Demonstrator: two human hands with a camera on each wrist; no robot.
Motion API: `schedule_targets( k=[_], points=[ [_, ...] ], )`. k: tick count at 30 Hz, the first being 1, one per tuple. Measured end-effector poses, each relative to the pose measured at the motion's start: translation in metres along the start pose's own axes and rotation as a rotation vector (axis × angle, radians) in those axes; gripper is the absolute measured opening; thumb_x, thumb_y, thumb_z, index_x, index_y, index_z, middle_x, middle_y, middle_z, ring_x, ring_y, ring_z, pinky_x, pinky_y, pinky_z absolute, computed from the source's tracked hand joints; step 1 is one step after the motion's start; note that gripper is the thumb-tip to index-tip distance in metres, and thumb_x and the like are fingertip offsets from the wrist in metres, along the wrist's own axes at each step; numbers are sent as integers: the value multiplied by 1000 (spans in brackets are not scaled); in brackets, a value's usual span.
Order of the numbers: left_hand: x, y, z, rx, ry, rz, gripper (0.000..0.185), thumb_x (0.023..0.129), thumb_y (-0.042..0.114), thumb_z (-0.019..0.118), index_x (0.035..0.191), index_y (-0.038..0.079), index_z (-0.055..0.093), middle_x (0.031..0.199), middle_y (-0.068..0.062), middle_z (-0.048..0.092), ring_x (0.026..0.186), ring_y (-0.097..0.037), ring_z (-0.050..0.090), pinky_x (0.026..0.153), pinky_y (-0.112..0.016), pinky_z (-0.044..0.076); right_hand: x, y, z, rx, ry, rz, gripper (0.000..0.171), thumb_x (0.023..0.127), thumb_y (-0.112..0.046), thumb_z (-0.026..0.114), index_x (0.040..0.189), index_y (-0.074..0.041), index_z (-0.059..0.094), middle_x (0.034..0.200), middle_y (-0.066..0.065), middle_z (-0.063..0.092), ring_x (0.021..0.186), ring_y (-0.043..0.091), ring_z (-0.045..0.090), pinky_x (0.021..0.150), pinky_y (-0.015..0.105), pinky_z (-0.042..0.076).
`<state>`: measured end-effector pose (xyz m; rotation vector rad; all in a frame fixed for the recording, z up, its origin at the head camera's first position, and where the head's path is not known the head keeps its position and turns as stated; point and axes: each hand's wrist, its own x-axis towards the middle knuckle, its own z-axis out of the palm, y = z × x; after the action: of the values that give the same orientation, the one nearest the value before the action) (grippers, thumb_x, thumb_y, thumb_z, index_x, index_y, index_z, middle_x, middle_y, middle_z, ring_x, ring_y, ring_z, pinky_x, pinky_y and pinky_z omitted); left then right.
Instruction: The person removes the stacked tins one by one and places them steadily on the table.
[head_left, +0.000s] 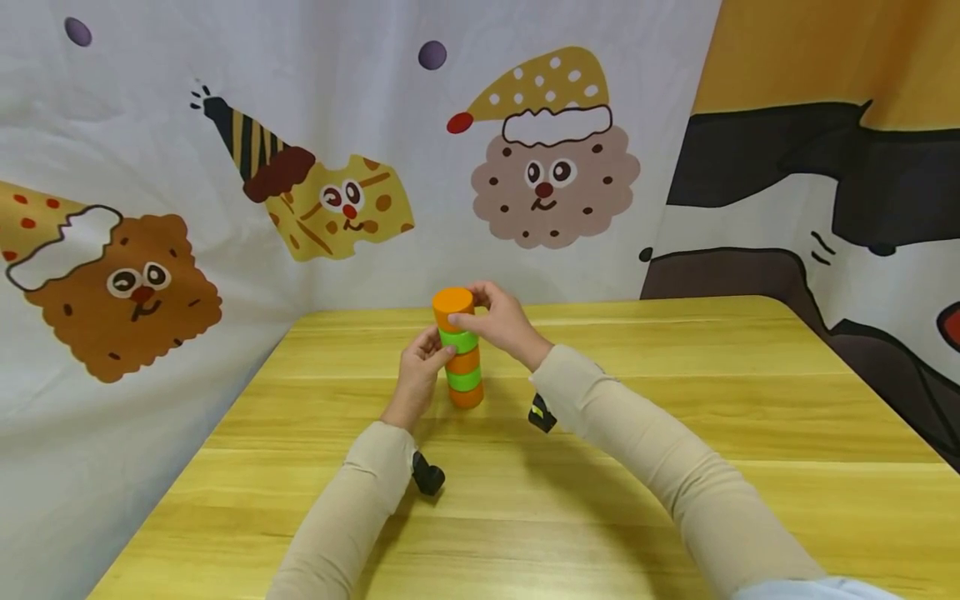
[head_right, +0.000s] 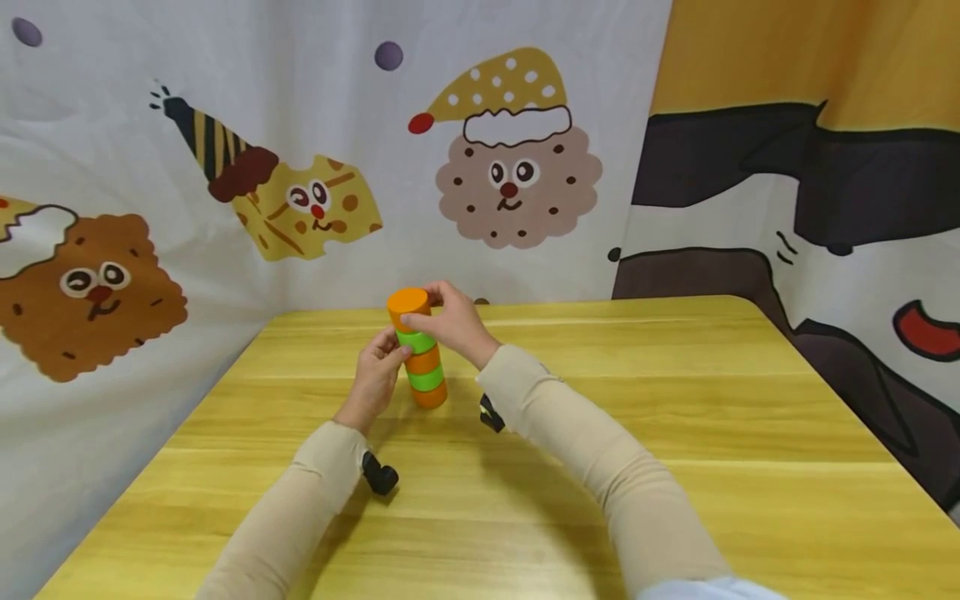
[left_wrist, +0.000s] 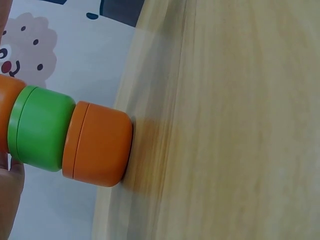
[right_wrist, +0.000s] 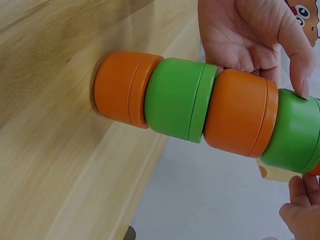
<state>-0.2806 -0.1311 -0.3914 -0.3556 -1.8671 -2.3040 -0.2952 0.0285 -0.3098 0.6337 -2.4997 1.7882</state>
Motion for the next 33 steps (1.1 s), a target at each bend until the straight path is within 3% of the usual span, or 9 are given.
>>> schedule_targets(
  k=[25,33],
  points=[
    [2,-1,1,-5,16,9,38,87,2,60,124,-3,51,106,-2,57,96,-13,54,86,-22,47,-3,-3,-12,4,96,-82,45,82,-28,70,118,-9,52,111,5,58,104,20,51,85,39,46],
    [1,-2,0,-3,54,-9,41,86,0,61,125,-5,51,108,-2,58,98,-12,56,86,-22,47,-8,-1,-19,-11,100,-70,46,81,-29,70,118,-9,51,111,4,58,100,21,52,82,36,46]
  ],
)
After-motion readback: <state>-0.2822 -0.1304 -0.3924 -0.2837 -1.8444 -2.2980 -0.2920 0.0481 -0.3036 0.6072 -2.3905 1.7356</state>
